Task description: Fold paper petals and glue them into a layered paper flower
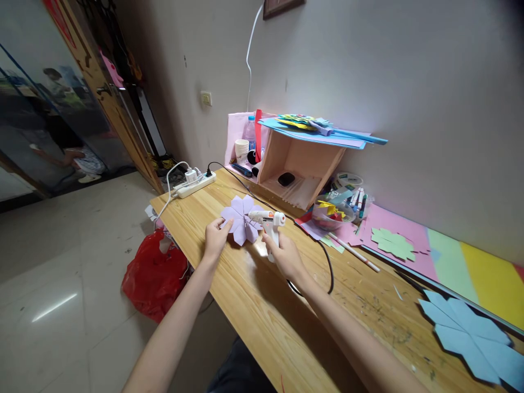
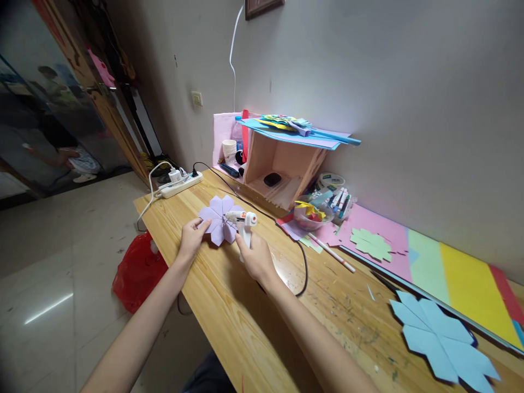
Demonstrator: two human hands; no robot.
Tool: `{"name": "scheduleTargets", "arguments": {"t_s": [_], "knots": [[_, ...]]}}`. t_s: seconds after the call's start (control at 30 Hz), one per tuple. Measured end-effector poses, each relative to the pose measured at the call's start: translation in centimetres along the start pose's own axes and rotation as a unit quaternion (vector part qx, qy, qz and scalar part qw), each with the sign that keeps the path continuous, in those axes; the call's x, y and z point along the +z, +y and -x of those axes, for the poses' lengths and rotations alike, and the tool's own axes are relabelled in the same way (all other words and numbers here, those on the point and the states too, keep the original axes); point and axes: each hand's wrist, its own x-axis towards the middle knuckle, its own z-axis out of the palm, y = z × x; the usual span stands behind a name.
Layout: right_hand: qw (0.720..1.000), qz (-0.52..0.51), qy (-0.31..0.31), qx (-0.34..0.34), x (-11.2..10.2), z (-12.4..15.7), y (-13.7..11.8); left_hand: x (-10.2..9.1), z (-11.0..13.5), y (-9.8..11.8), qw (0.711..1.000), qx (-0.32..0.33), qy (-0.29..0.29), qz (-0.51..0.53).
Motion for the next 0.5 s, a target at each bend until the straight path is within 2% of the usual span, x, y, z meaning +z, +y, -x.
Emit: {"name": "scheduleTargets", "arguments": {"t_s": [0.5], "knots": [[1.000, 0.010, -0.013, -0.006, -0.07, 0.06, 0.15, -0.11, -0.08, -0.33, 1.000, 0.000, 0.003, -0.008]]}}
